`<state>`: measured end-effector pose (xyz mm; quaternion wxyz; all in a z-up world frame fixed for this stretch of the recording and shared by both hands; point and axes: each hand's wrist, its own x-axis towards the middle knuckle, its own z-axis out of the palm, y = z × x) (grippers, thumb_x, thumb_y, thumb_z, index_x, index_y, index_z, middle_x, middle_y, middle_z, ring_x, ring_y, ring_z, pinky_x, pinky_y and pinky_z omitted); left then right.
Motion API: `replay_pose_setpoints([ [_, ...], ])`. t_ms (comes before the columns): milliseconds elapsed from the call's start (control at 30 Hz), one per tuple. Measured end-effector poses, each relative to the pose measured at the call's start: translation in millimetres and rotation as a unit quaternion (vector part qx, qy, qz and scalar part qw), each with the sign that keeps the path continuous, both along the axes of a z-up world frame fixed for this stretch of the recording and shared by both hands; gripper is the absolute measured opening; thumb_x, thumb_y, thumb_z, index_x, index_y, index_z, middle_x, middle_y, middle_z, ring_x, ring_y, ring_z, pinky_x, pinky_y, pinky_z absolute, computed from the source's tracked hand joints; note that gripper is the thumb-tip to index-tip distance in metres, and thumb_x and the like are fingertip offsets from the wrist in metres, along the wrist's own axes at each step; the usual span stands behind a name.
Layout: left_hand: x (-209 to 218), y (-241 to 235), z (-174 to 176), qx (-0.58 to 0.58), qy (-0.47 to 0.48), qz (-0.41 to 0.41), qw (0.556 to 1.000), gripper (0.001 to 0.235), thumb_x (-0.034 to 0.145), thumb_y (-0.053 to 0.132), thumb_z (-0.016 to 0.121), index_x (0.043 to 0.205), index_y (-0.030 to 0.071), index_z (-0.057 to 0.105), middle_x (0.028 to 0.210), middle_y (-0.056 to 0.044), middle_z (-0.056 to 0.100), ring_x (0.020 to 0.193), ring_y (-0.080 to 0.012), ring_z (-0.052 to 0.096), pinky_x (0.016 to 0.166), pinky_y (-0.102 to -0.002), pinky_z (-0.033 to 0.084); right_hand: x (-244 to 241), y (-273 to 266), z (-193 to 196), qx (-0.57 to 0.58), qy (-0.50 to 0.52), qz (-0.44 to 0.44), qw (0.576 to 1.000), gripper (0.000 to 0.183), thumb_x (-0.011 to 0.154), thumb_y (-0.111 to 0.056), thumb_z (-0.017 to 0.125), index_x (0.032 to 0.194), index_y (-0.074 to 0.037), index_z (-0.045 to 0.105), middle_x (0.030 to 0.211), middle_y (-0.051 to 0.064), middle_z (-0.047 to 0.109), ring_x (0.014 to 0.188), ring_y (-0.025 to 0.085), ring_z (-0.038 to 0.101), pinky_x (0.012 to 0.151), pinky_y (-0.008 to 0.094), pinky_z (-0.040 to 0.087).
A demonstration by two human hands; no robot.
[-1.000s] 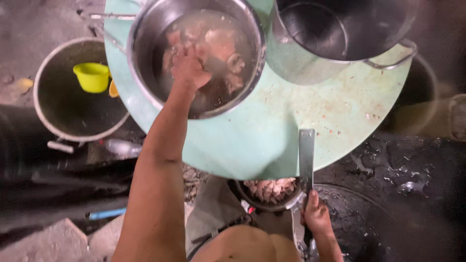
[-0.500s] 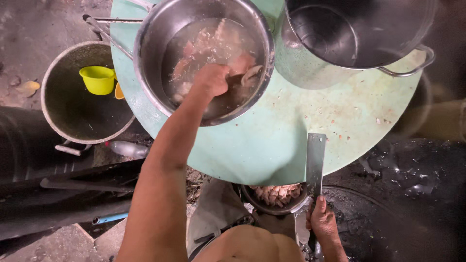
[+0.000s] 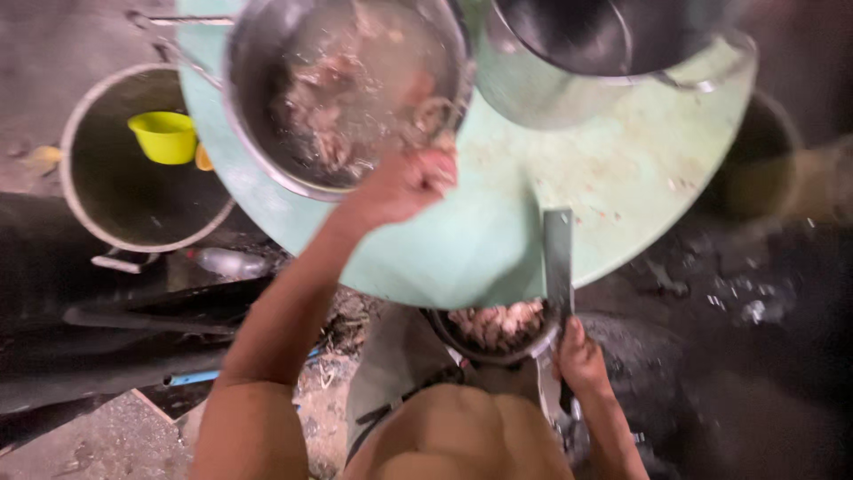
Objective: The person uses a cleaver to slice pieces of raw meat on a table and places them into a bowl. They reach into a larger bowl of water to retrieve more meat chunks for slicing.
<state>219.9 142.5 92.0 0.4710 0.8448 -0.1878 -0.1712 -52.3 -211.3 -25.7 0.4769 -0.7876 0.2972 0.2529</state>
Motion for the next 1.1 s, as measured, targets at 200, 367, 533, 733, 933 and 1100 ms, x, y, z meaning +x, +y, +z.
replay_pose_setpoints([
  [200,-63.8,-77.0,-63.4,0.086,-0.099,-0.084,0.988,0.031,0.091,0.014,0.072,0.121,0.019,0.067,0.110,-0.009,0.076,0.100,-0.0297,0.068,0.088,-0.043,0.056,3.6,9.6,22.9,-0.034,0.023,-0.002,0.999,0.086,0.098,-0.070,0.027,0.068,0.002,0.064,0.051,0.014,0.059,0.048,0.026,0.062,0.055,0.043,0.052],
  [367,-81.1,-69.8,-65.7,0.179,-0.080,-0.001,0.981,0.077,0.081,0.014,0.073,0.149,0.011,0.038,0.122,-0.018,0.064,0.108,-0.0397,0.063,0.086,-0.053,0.054,3.9,20.4,40.8,0.009,-0.001,0.012,1.000,0.085,0.098,-0.071,0.028,0.072,0.001,0.064,0.054,0.015,0.060,0.053,0.029,0.064,0.059,0.044,0.053],
  [533,-106.9,-86.0,-63.6,0.214,-0.169,0.130,0.953,0.082,0.074,0.031,0.079,0.137,-0.001,0.039,0.120,-0.024,0.058,0.105,-0.0431,0.062,0.084,-0.058,0.054,22.5,40.2,41.6,-0.046,-0.106,0.122,0.986,0.079,0.105,-0.062,0.021,0.089,0.001,0.065,0.069,0.025,0.063,0.069,0.045,0.066,0.072,0.053,0.052],
  [733,-110.9,-108.8,-76.5,0.263,-0.138,0.152,0.943,0.032,0.098,0.025,0.069,0.119,0.009,0.051,0.112,-0.016,0.061,0.106,-0.0392,0.062,0.082,-0.057,0.055,38.9,56.1,59.3,-0.047,-0.129,0.121,0.983,0.062,0.103,-0.055,0.037,0.115,-0.004,0.070,0.100,0.031,0.070,0.106,0.053,0.065,0.088,0.052,0.054],
  [933,-93.9,-105.2,-73.3,0.312,-0.079,0.107,0.941,0.039,0.082,0.017,0.068,0.116,0.005,0.053,0.114,-0.019,0.058,0.102,-0.0431,0.061,0.080,-0.053,0.057,62.5,78.4,86.6,-0.177,-0.004,0.196,0.964,0.062,0.106,-0.051,0.037,0.102,0.002,0.070,0.100,0.033,0.070,0.102,0.052,0.069,0.087,0.054,0.057],
  [1100,-96.1,-104.2,-69.4,0.313,-0.060,0.098,0.943,0.039,0.085,0.014,0.066,0.121,0.005,0.054,0.116,-0.021,0.058,0.099,-0.0438,0.063,0.082,-0.053,0.058,107.0,88.7,79.3,-0.176,0.059,0.218,0.958,0.061,0.106,-0.053,0.031,0.112,-0.002,0.064,0.097,0.035,0.067,0.099,0.052,0.068,0.084,0.056,0.056],
])
